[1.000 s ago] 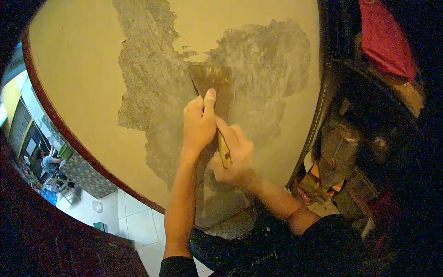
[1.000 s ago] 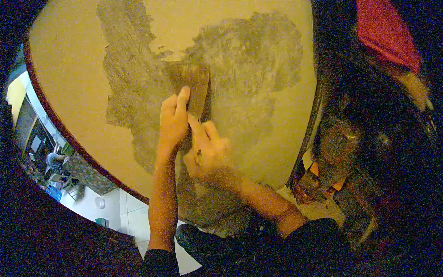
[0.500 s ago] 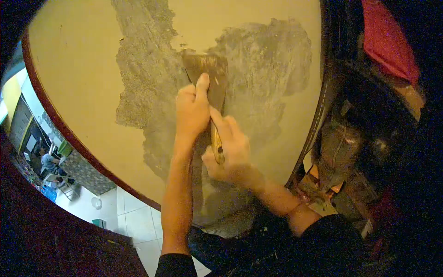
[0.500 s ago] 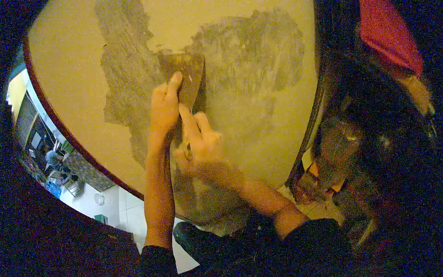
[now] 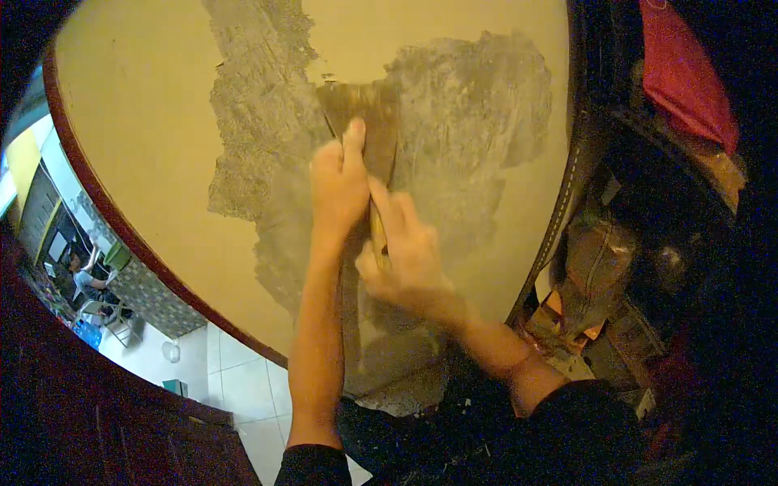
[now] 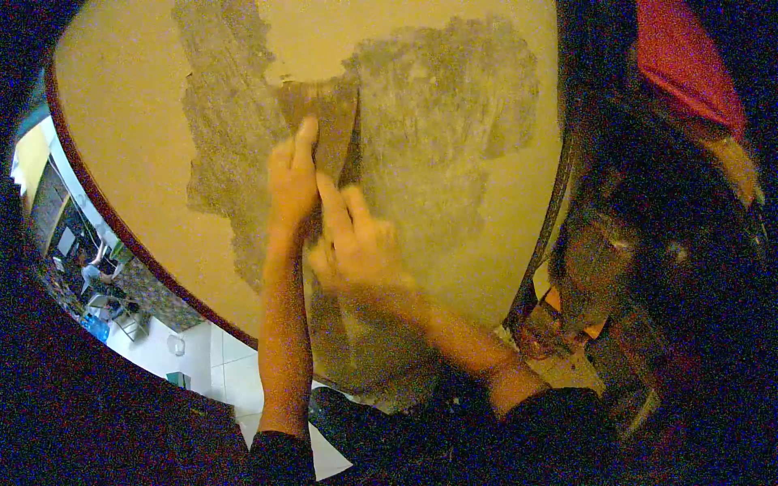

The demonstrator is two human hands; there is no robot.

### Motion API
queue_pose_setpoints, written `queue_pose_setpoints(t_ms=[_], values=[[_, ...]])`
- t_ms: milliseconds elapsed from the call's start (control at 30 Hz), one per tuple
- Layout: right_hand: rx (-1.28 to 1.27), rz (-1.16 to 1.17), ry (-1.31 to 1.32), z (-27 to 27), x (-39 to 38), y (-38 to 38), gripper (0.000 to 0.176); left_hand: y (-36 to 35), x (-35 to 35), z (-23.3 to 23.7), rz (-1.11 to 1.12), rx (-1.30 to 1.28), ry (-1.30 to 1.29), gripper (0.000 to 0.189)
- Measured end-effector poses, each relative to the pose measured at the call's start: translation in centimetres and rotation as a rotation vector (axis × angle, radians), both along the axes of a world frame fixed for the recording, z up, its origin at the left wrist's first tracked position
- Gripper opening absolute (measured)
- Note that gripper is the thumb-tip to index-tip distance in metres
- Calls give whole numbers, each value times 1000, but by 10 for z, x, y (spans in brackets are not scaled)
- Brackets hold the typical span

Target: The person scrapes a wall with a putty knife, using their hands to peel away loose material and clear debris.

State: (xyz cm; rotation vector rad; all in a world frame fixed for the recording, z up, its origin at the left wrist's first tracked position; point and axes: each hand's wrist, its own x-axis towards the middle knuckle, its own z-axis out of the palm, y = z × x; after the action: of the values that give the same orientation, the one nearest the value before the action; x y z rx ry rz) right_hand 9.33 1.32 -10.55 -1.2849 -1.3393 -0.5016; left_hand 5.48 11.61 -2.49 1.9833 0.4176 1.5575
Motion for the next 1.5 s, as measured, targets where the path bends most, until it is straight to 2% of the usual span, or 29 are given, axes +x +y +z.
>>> queue_pose_setpoints(t_ms=[67,133,233,300,400,467,500,533,600,633,733,800,867,1033,1100,1233,1300,1367,1500], values=[[39,36,-3,23,7,1,77,8,8,16,-7,52,-32,60],[87,73,-10,27,7,-1,76,-5,3,33,-68,-113,51,60],[-31,20,36,4,-1,-13,76,-4,-2,-3,34,25,65,59],[-55,96,7,-14,2,-14,76,-3,-4,-16,5,-33,76,59],[-27,12,-27,-3,9,-1,77,-3,1,1,-51,-114,71,59],[-6,-9,-33,24,11,4,77,-4,4,29,3,20,30,58],[22,-29,-46,34,12,5,77,8,13,34,-106,-61,-6,58],[24,-29,-49,34,12,3,77,8,14,32,-106,-60,-9,58],[-12,4,-17,28,9,-5,76,3,12,21,58,178,-73,59],[-7,6,-22,19,6,-10,76,-10,2,16,-25,-97,41,59],[-76,-43,-60,-2,4,-18,74,-7,-3,-12,-35,-130,88,58],[-15,52,-26,-4,3,-17,73,-1,-1,-17,-40,-75,66,58],[6,65,-25,8,0,-25,73,2,1,-11,-127,-155,26,59],[-42,92,26,6,-1,-19,73,-6,0,-9,-55,-111,-2,60],[-35,39,-8,-1,0,-13,72,1,2,-7,-40,-89,2,60],[68,-15,-66,21,7,-5,75,-9,6,19,23,-88,-12,61],[42,-29,-51,15,6,-11,74,-8,6,12,15,-107,-4,61],[47,0,-36,0,8,-12,74,-5,7,-7,37,-15,78,62],[70,-42,-22,9,13,-7,74,1,22,-2,-63,-44,13,61]])
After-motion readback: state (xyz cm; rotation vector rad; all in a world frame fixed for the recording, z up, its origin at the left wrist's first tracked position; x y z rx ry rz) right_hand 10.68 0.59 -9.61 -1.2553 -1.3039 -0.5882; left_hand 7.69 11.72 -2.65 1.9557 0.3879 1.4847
